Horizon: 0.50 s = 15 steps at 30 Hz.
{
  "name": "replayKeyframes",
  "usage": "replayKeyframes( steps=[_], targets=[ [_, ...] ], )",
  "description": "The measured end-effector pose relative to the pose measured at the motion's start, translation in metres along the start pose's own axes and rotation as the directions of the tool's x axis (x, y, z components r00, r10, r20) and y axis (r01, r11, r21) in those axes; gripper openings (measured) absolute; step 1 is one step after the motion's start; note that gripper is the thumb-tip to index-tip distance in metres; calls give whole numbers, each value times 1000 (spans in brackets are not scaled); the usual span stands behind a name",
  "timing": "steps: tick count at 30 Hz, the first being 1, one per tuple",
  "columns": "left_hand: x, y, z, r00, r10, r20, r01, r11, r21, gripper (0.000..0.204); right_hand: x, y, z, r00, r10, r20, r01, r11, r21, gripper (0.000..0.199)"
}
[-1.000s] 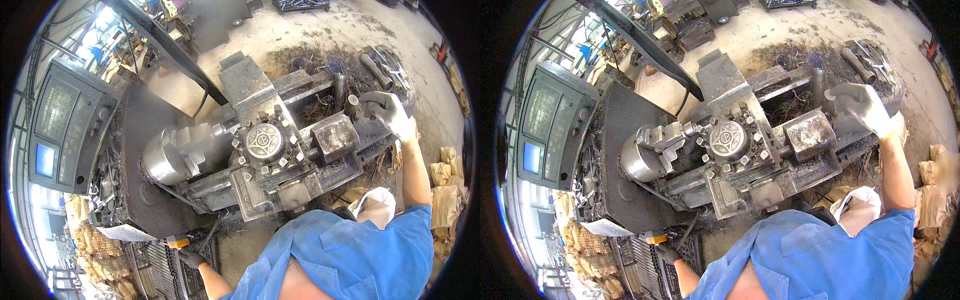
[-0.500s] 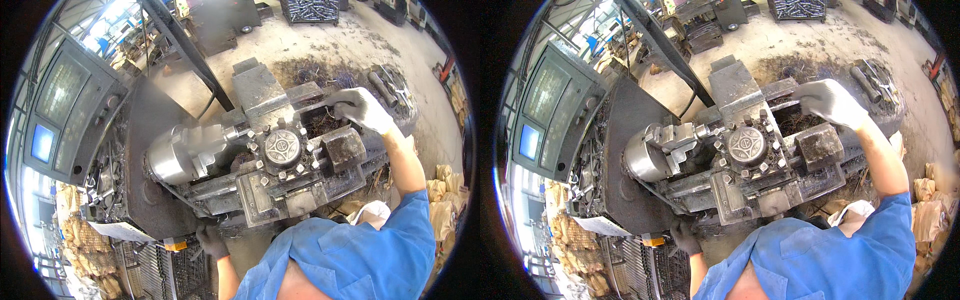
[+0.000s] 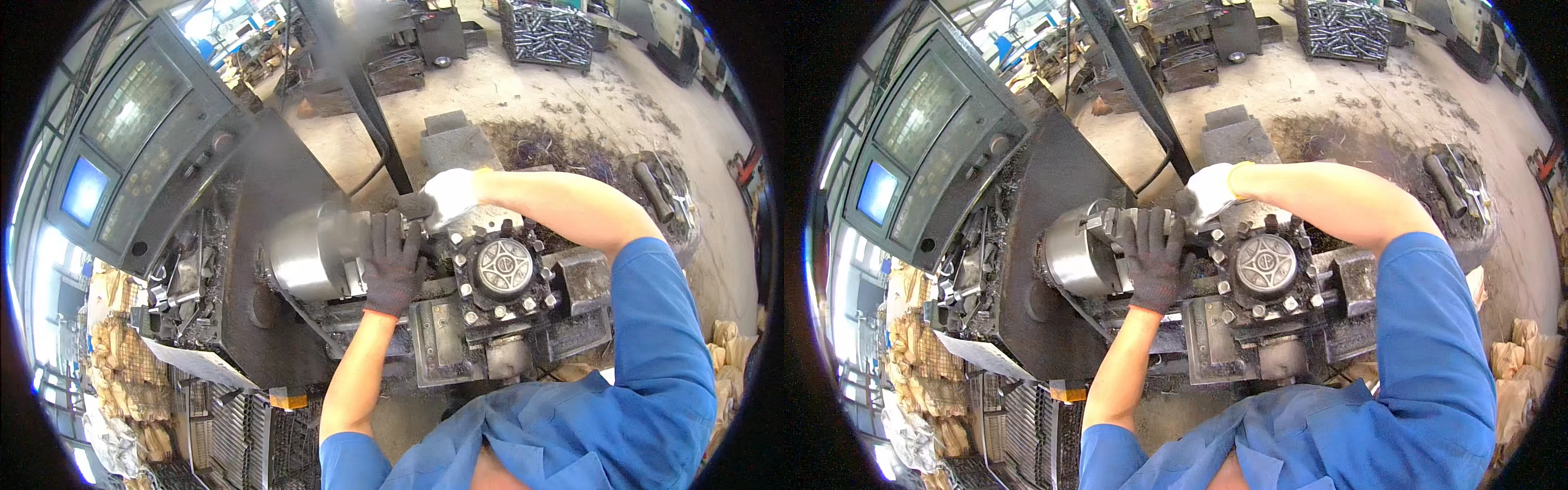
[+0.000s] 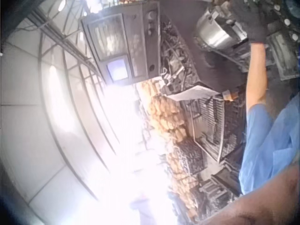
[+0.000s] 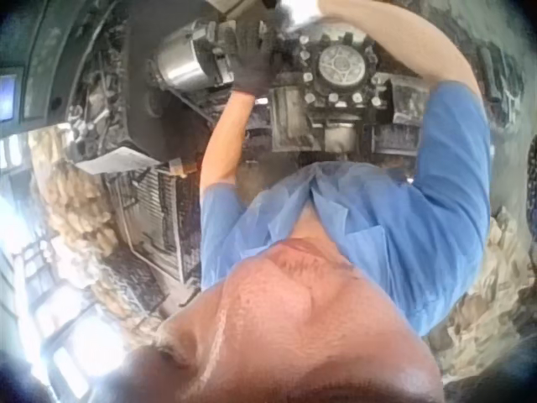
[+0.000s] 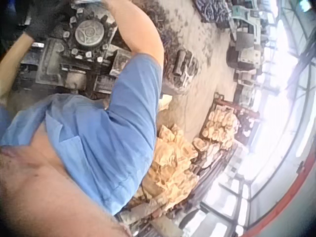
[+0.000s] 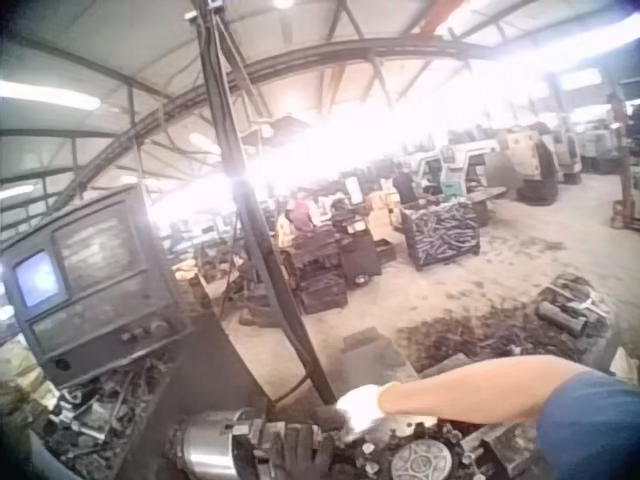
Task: The person operates a metal lathe in a workshop, loading cylindrical metal parts into the chuck, adjusting the machine controls, and removing finished parts. The person also measures a part with a caliper and places finished pieces into a wire basket.
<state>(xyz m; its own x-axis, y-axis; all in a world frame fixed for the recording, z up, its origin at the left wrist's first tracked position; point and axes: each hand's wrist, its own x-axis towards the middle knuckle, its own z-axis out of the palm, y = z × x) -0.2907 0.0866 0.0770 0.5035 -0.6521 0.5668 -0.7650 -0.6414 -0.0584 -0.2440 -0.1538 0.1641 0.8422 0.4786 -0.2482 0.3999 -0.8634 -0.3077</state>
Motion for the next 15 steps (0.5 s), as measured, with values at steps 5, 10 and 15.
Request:
replayKeyframes(
  steps=[5,10,15],
  targets=[
    [13,-11,36,1000,3,-5,-2,998,65,79,69,20,56,965,-152,214,127,984,128,59],
    [7,-16,48,999,-28,26,28,1000,9,78,53,85,53,747,-102,657,-289,840,459,40],
    [14,-10,40,997,-64,45,64,998,7,75,63,71,71,912,-144,384,39,962,270,55]
  ],
)
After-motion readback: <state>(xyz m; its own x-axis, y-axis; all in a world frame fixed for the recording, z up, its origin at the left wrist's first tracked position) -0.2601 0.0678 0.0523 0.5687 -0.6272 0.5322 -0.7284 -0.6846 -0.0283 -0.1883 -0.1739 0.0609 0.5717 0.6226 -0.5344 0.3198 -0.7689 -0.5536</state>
